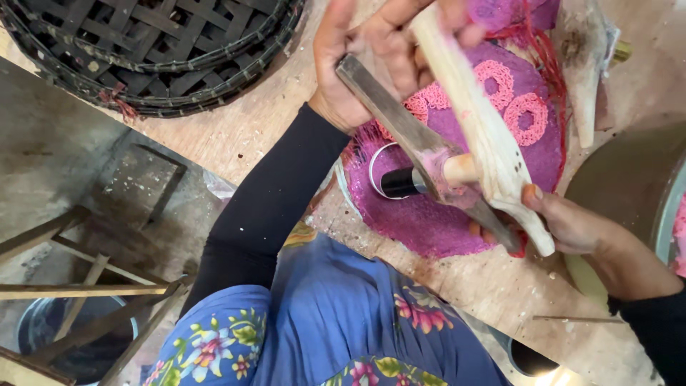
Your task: The person shapes pink pulp into decorative circular patterns on mesh frames and uses wooden tools and ring molds to apply and smooth the material.
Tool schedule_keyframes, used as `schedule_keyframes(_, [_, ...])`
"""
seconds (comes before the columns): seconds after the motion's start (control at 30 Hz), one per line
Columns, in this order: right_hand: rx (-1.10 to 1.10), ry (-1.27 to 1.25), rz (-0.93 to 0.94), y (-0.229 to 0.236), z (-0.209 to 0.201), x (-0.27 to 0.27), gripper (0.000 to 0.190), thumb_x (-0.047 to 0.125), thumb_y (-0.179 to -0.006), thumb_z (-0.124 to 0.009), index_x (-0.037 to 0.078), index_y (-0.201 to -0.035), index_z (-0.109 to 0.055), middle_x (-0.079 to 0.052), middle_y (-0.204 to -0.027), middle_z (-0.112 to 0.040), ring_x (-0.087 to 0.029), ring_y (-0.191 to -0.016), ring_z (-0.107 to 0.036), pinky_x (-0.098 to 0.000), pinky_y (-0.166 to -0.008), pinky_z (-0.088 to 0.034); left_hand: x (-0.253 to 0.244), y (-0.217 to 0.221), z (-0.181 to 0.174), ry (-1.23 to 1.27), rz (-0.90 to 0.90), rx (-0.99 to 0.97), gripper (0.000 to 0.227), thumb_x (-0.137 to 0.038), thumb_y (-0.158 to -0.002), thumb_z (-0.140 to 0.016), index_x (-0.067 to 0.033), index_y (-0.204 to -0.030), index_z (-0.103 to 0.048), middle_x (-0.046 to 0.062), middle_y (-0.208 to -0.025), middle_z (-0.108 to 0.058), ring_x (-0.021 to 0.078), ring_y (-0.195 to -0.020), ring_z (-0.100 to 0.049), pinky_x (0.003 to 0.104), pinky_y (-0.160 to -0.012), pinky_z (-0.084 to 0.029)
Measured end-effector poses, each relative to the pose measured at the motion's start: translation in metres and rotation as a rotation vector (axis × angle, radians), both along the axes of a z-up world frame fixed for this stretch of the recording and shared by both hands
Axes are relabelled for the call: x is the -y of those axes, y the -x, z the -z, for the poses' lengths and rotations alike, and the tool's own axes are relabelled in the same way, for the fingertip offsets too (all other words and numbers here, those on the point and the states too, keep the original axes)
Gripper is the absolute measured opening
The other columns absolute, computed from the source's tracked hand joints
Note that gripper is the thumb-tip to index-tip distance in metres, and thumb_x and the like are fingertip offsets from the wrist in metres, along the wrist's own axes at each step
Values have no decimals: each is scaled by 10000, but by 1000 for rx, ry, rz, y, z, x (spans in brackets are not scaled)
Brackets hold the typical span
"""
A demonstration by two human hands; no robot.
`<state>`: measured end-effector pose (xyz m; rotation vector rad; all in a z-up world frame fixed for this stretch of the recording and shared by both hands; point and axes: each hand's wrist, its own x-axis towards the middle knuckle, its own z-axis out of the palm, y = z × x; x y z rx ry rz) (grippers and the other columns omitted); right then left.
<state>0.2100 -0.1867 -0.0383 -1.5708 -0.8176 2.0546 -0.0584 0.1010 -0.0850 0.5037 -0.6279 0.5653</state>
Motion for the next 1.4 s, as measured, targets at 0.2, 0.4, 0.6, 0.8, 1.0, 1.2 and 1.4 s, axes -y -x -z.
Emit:
schedule_keyframes(0.2, [269, -30, -137, 15, 9, -20, 968, 849, -825, -415, 3, -1209, -688, -99, -855, -658, -182, -709, -610, -313, -596, -498, 3, 9, 13, 240, -83, -161, 485, -525, -1067, -419, -80, -1125, -603, 75, -869, -622, 274, -945, -646, 416, -870, -520])
schedule_keyframes(0.4, [432, -36, -156, 33, 9, -30, 889, 800, -811, -466, -8, -1076, -724, -91, -816, -706, -188, -681, -620, -347, -568, -502, 1, 17, 21, 258, -175, -214, 443, -533, -1054, -437, -100, -1005, -516, 75, -728, -582, 249, -764, -614, 364, -809, -508])
schedule_keyframes(0.6, [474, 135, -157, 40, 0, -31, 767, 715, -867, -471, 22, -1022, -762, -71, -732, -731, -171, -535, -579, -341, -447, -429, 10, 23, 25, 357, -171, -322, 383, -524, -1006, -439, -144, -1022, -489, 60, -730, -575, 279, -820, -633, 387, -792, -508])
schedule_keyframes(0.8, [548, 207, -197, 29, -18, -29, 715, 683, -929, -437, 34, -893, -733, -110, -582, -678, -185, -480, -621, -345, -451, -478, 28, 7, 40, 528, -104, -357, 354, -503, -967, -442, -154, -989, -494, 43, -731, -563, 284, -846, -628, 420, -821, -506])
schedule_keyframes(1.0, [825, 151, -224, 33, -34, -36, 667, 632, -942, -550, -5, -850, -723, -108, -601, -683, -186, -523, -604, -362, -508, -467, 23, -11, 50, 510, -118, -257, 301, -463, -1005, -474, -163, -986, -490, 22, -692, -535, 267, -793, -615, 367, -763, -483])
schedule_keyframes(1.2, [930, -47, -151, 62, -32, -52, 559, 511, -876, -650, -34, -970, -728, -61, -656, -631, -139, -599, -555, -388, -531, -470, 4, 0, 54, 487, -212, -278, 321, -461, -1019, -467, -143, -998, -498, 3, -668, -521, 207, -603, -582, 333, -619, -469])
schedule_keyframes(1.4, [774, -167, -123, 81, -12, -55, 576, 540, -873, -633, 8, -1064, -741, -31, -691, -688, -120, -593, -613, -331, -532, -507, -2, 33, 54, 480, -278, -284, 361, -453, -1065, -451, -104, -1022, -534, 23, -656, -527, 220, -630, -613, 353, -663, -506])
